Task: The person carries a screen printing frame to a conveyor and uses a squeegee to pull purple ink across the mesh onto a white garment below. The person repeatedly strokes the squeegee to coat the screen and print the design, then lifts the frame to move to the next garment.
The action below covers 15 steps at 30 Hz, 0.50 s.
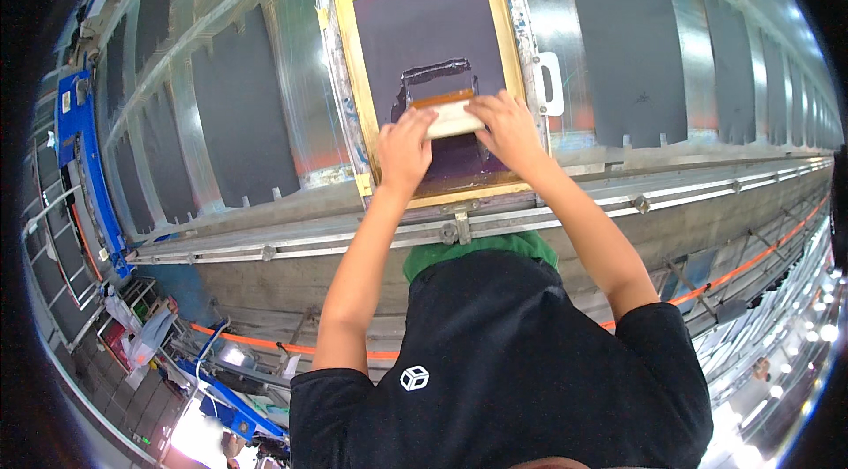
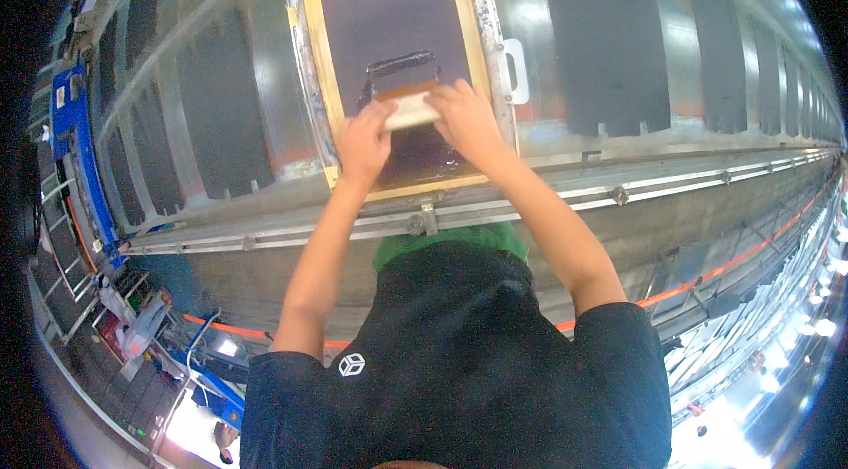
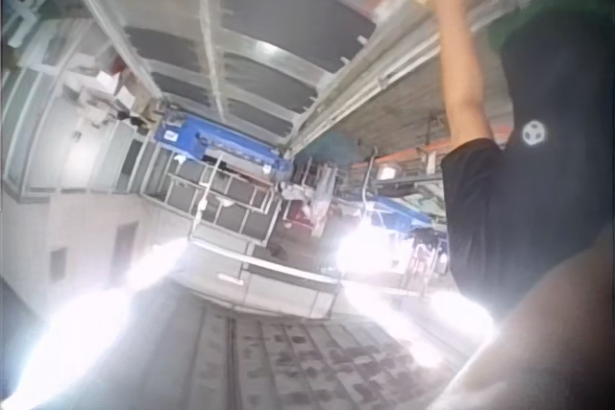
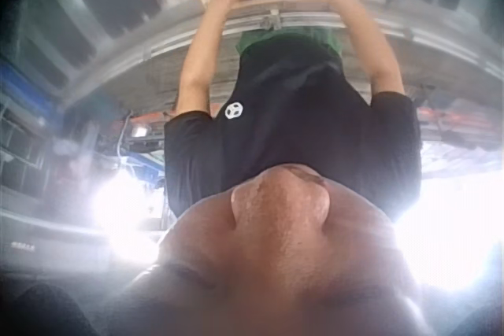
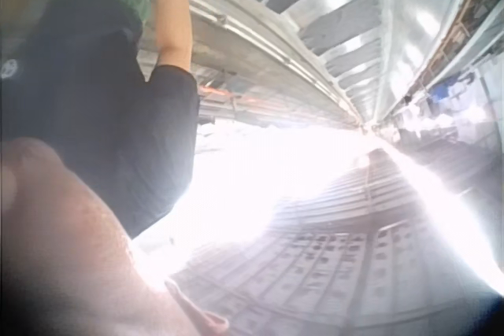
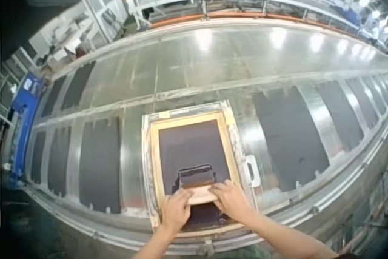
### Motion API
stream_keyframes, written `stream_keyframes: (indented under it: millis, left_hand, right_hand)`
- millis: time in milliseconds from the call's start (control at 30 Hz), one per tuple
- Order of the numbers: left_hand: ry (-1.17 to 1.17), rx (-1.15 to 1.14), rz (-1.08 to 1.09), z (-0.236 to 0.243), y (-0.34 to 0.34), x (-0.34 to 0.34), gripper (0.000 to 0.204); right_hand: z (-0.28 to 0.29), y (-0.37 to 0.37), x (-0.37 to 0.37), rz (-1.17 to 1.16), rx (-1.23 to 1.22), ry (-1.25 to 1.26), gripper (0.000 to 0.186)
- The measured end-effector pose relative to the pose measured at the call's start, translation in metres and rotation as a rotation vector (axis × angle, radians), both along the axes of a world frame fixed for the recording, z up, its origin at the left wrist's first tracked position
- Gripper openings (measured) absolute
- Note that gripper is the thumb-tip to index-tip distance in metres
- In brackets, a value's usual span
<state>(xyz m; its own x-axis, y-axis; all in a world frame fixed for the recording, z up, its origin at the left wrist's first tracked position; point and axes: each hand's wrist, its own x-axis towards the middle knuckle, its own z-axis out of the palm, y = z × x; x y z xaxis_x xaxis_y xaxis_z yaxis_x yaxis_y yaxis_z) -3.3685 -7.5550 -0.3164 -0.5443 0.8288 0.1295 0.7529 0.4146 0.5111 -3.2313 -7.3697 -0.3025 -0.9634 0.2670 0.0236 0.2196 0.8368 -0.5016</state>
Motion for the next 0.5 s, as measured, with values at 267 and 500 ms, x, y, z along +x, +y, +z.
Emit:
stream_keyframes:
  millis: [267,500]
  left_hand:
    - [0.03,0.069,-0.002,0.008,-0.007,-0.002,0.046]
    - [-0.025,0.008,0.003,0.004,0.035,-0.048,0.041]
  right_hand:
    - [0.007,-0.009,0.002,-0.067,-0.066,0.121,0.049]
    - [-0.001,0.03,-0.044,-0.073,-0.001,0.081,0.042]
